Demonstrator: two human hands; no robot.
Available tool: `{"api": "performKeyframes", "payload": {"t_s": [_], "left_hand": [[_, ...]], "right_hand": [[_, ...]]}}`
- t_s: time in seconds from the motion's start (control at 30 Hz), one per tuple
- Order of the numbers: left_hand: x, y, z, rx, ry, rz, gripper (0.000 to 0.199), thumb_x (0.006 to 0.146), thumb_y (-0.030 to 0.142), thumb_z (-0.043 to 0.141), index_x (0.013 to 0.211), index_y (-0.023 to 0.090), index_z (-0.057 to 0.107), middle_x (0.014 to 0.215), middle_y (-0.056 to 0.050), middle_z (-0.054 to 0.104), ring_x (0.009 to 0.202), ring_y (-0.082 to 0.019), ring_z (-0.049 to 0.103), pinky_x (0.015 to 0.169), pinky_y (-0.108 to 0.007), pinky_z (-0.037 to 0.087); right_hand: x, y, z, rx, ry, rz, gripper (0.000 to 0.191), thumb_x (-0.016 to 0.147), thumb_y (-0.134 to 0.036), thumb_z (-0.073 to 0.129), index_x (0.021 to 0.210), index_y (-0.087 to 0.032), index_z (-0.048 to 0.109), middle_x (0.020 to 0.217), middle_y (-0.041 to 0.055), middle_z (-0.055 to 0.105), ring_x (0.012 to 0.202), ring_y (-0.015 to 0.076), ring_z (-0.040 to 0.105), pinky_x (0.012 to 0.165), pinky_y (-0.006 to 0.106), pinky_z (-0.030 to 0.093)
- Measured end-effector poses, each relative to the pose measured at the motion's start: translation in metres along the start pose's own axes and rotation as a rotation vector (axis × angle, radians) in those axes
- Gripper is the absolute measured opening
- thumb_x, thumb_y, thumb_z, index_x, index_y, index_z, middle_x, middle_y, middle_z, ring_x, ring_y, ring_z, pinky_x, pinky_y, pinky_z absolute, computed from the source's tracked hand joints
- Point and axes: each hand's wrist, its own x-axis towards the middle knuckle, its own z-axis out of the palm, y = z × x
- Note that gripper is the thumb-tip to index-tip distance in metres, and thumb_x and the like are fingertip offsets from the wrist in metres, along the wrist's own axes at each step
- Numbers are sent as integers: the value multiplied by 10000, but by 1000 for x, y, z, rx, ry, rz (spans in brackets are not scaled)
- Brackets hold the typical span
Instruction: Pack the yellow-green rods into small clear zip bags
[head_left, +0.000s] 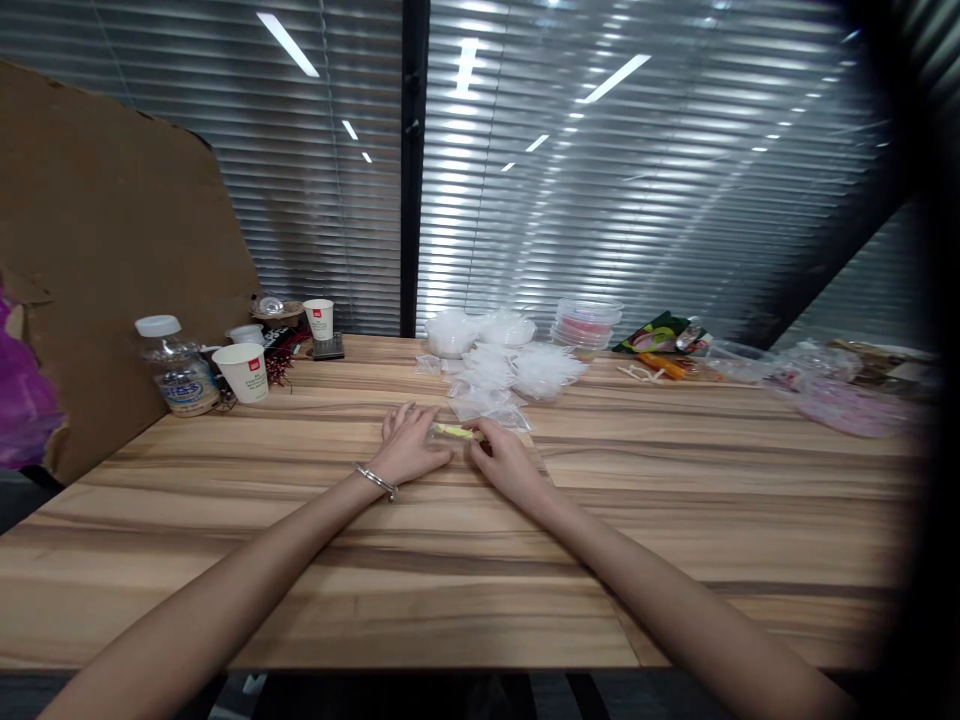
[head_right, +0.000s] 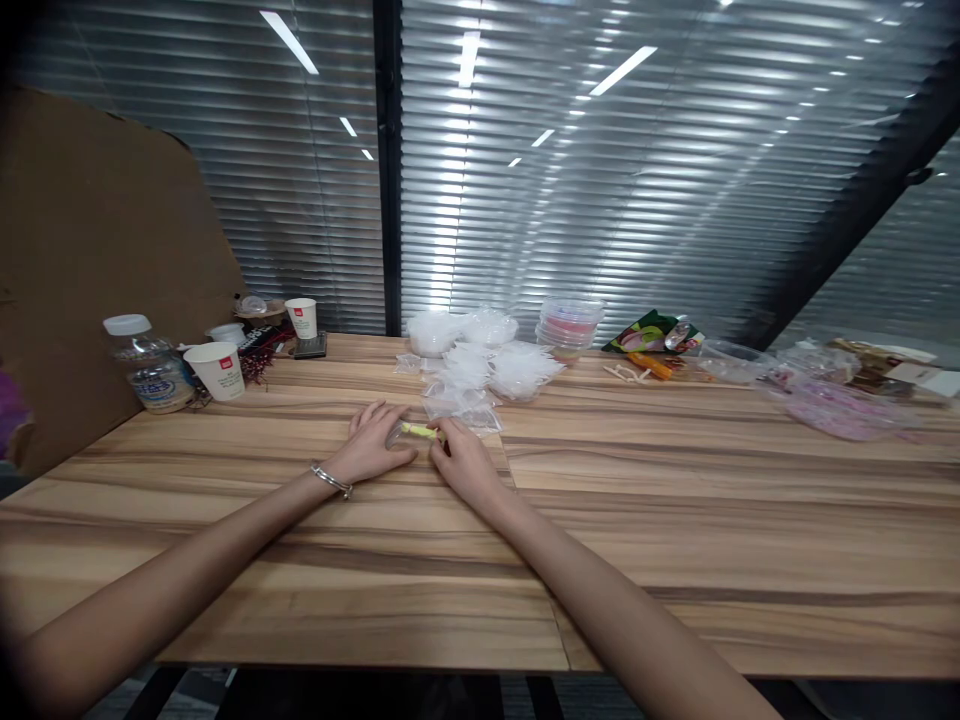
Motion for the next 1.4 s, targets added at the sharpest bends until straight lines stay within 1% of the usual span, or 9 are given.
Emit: {"api": "performKeyframes", "payload": {"t_s": [0.17,0.33,0.5,0.77,0.97,1.07,1.23,1.3,1.4], "left_hand": [[0,-1,-1,-39,-6,-39,415,708,335,555,1099,234,460,1168,-66,524,1165,-262,436,1032,-443,334],[-1,-1,-3,-62,-30,-58,365,700,251,510,1060,236,457,1115,-57,542,1113,-232,471,1001,-401,354],[0,-2,-3,-61,-21,-27,360,725,269,500,1082,228,476,1081,-58,570,1044,-229,511,927,-382,396],[-3,-1,-2,-11,24,-1,365,771,392,532,1105,250,499,1149,-37,574,1093,-254,496,945,-420,376],[-3,-1,-4,-18,31,24,358,801,467,504,1078,240,528,1142,-43,578,1081,-236,500,925,-386,388],[-2,-1,-4,-29,34,34,410,783,513,523,1087,239,537,1153,-39,574,1093,-232,490,938,-377,387],[-2,3,-3,-20,7,-10,539,703,601,582,1136,283,539,1195,-34,555,1168,-270,426,982,-445,345],[-2,5,-4,-31,22,-21,478,741,572,548,1123,286,546,1192,-31,555,1199,-268,397,1006,-459,315],[-1,4,-7,-94,92,-46,253,841,365,423,1031,267,558,1133,-14,576,1176,-217,414,1014,-425,307]], "right_hand": [[0,-6,-4,7,42,16,274,847,-189,435,1085,-168,569,964,35,608,832,125,539,751,231,391],[0,-11,-8,33,71,59,207,857,-214,459,1032,-168,559,860,18,602,752,116,539,702,226,394],[0,-12,-8,72,117,68,170,871,-258,481,1007,-172,536,816,5,582,734,107,530,694,223,396],[1,-12,-9,69,240,-63,171,888,-318,490,912,-153,527,855,38,541,822,123,506,771,243,390],[0,-16,-9,124,173,88,206,900,-371,447,895,-167,467,787,12,550,730,116,510,684,234,373],[0,-18,-10,130,149,105,205,901,-374,436,906,-170,457,778,5,558,704,113,514,666,227,368],[0,-18,-11,120,112,97,220,899,-370,430,983,-175,488,823,18,583,740,123,539,675,227,377],[1,-18,-10,110,98,87,224,897,-369,434,993,-175,493,821,18,582,743,123,538,680,228,379],[1,-16,-9,95,76,78,227,900,-364,429,1006,-175,501,818,16,577,747,122,531,692,231,380]]}}
